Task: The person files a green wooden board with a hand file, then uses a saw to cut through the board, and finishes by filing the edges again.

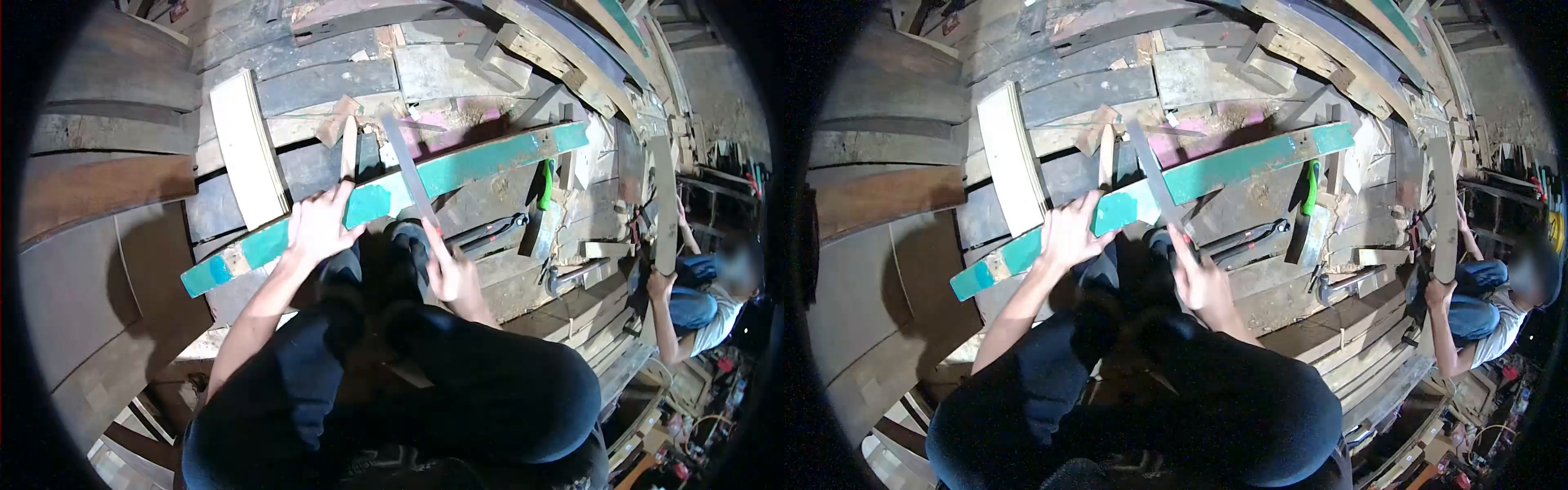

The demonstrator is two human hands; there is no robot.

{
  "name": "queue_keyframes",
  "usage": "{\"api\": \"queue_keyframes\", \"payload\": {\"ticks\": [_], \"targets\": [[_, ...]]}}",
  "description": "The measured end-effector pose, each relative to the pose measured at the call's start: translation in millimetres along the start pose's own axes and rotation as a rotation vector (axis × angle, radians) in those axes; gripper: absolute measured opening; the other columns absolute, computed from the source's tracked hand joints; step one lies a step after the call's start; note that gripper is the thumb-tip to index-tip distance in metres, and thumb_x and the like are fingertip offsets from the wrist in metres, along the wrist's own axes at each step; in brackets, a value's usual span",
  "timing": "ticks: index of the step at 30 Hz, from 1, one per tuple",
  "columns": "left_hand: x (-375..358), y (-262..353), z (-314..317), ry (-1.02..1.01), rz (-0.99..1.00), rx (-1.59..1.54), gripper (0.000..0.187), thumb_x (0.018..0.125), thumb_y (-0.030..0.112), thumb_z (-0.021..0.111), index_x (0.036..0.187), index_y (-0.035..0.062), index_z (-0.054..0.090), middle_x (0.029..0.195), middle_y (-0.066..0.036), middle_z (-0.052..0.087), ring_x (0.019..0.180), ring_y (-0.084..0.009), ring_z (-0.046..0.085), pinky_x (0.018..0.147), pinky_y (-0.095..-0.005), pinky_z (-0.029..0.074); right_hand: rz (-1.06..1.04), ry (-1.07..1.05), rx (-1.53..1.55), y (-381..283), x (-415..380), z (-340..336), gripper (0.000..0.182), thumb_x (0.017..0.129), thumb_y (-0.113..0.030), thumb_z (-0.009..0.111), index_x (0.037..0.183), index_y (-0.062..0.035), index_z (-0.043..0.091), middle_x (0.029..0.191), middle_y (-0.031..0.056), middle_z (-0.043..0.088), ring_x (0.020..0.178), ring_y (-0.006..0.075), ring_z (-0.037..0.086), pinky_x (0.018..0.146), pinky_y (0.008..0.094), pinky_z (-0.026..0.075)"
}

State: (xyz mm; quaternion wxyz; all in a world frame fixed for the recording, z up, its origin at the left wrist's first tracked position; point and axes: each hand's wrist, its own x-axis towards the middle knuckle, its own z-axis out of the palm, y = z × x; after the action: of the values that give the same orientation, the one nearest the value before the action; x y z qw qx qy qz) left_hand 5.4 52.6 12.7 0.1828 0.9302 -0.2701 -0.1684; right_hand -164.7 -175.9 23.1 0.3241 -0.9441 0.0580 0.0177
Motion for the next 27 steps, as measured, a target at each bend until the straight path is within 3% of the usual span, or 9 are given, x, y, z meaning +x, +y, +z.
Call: {"api": "queue_keyframes", "payload": {"ticks": [2,5,8,15,17,20,23,24,27], "targets": [[2,-7,11,0.046,0.022,-0.011,0.064,0.076,0.042,0.084,0.125,0.0104,0.058,0.098,-0.020,0.075,0.087,-0.0405,0.075,0.074,-0.0505,0.060,0.148,-0.094,-0.024,1,-40,-7,0.069,0.092,-0.001,0.061,0.157,-0.0196,0.049,0.087,0.0243,0.065,0.074,0.0419,0.068,0.065,0.0472,0.055],[0,-4,6,0.030,0.018,-0.023,0.063,0.078,0.042,0.083,0.125,0.0099,0.057,0.100,-0.020,0.074,0.089,-0.0405,0.074,0.075,-0.0515,0.059,0.147,-0.164,-0.151,16,-57,-11,0.070,0.091,0.000,0.060,0.158,-0.0160,0.048,0.088,0.0245,0.065,0.073,0.0420,0.068,0.065,0.0475,0.055],[0,-3,5,0.032,0.026,-0.013,0.062,0.080,0.043,0.082,0.126,0.0093,0.056,0.103,-0.019,0.075,0.090,-0.0407,0.074,0.076,-0.0518,0.059,0.018,-0.031,-0.053,15,-13,5,0.078,0.094,-0.010,0.061,0.164,-0.0319,0.036,0.090,0.0295,0.066,0.064,0.0457,0.067,0.060,0.0533,0.055],[4,-6,3,0.010,0.028,-0.013,0.063,0.078,0.041,0.083,0.125,0.0080,0.057,0.101,-0.021,0.074,0.085,-0.0422,0.075,0.073,-0.0516,0.060,-0.008,0.016,-0.027,6,-16,8,0.076,0.094,-0.011,0.062,0.163,-0.0307,0.037,0.089,0.0289,0.065,0.065,0.0465,0.066,0.061,0.0556,0.054],[6,-7,4,-0.050,0.007,0.019,0.064,0.077,0.038,0.083,0.126,0.0066,0.055,0.106,-0.018,0.073,0.088,-0.0410,0.074,0.075,-0.0516,0.061,0.097,-0.090,-0.073,20,-66,7,0.075,0.088,-0.002,0.063,0.159,-0.0206,0.046,0.067,0.0208,0.059,0.060,0.0410,0.064,0.059,0.0509,0.052],[1,-2,2,0.007,0.014,-0.035,0.064,0.078,0.038,0.083,0.127,0.0087,0.056,0.103,-0.021,0.074,0.090,-0.0425,0.074,0.078,-0.0521,0.060,0.138,-0.175,-0.158,25,-77,-1,0.075,0.088,-0.003,0.063,0.159,-0.0237,0.047,0.063,0.0193,0.059,0.060,0.0408,0.066,0.060,0.0510,0.053],[1,-5,7,0.035,0.027,-0.034,0.064,0.078,0.039,0.084,0.128,0.0101,0.055,0.102,-0.020,0.074,0.091,-0.0427,0.074,0.077,-0.0531,0.060,0.017,-0.050,-0.244,18,-36,13,0.074,0.092,-0.004,0.061,0.161,-0.0233,0.043,0.072,0.0231,0.064,0.061,0.0438,0.065,0.060,0.0525,0.053],[0,-6,10,0.048,0.030,-0.026,0.064,0.078,0.040,0.084,0.128,0.0104,0.055,0.101,-0.020,0.074,0.091,-0.0429,0.074,0.077,-0.0533,0.060,-0.047,0.012,-0.045,15,-13,13,0.076,0.094,-0.013,0.062,0.164,-0.0266,0.036,0.089,0.0274,0.065,0.060,0.0443,0.065,0.058,0.0530,0.055],[2,-1,-2,-0.090,-0.028,-0.004,0.071,0.077,0.038,0.085,0.132,0.0077,0.051,0.115,-0.016,0.071,0.096,-0.0405,0.073,0.080,-0.0512,0.060,0.017,-0.093,-0.105,-4,24,5,0.075,0.094,-0.010,0.061,0.163,-0.0246,0.037,0.083,0.0288,0.065,0.063,0.0469,0.067,0.061,0.0536,0.056]]}}
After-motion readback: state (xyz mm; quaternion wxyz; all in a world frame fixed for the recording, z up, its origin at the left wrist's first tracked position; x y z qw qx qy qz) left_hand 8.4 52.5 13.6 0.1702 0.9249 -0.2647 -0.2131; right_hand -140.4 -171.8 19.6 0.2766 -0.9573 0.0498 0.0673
